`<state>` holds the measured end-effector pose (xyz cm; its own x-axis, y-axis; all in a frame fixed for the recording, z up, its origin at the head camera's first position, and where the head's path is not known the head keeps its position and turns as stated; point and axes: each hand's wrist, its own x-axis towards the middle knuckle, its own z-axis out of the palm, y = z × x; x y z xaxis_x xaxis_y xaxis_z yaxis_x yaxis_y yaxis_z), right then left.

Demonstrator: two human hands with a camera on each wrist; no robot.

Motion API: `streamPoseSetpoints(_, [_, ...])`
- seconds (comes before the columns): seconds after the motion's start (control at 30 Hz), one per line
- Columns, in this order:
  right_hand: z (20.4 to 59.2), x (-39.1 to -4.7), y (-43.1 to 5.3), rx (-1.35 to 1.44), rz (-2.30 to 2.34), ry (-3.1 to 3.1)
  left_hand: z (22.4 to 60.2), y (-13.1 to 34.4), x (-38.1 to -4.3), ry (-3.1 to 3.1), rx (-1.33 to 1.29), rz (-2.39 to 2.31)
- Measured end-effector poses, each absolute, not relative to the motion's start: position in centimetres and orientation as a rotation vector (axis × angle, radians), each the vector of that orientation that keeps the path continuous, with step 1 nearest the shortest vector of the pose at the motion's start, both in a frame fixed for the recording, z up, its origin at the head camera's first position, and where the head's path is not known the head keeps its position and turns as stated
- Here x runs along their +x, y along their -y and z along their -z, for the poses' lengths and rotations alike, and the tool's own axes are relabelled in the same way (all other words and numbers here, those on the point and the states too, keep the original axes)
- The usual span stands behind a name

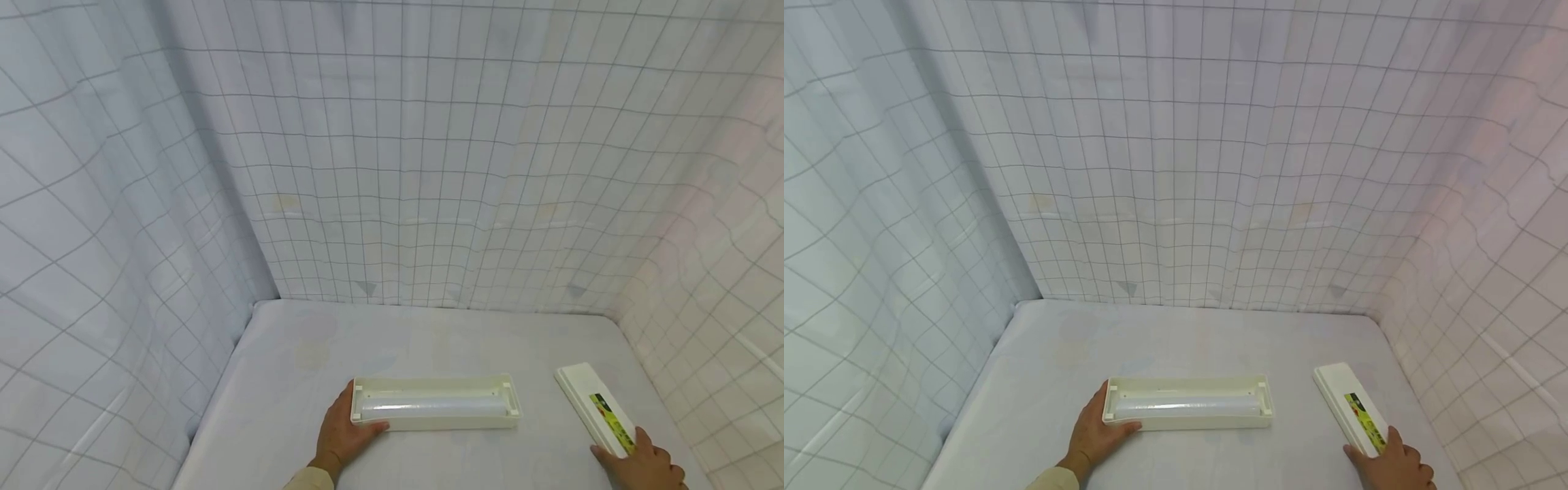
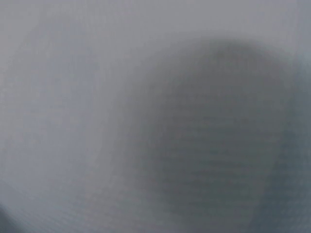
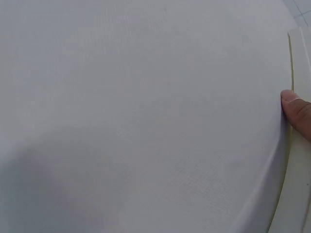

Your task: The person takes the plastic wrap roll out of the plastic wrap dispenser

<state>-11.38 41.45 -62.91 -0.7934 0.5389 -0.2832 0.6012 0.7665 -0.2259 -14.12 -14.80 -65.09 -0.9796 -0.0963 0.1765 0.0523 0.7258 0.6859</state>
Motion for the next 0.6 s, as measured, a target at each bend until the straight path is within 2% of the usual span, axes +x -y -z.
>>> streamPoseSetpoints(0.6, [60.7, -10.8, -39.0, 0.913, 0.487, -2.972, 65.2, 14.8, -14.2, 2.711, 0.008, 1.103])
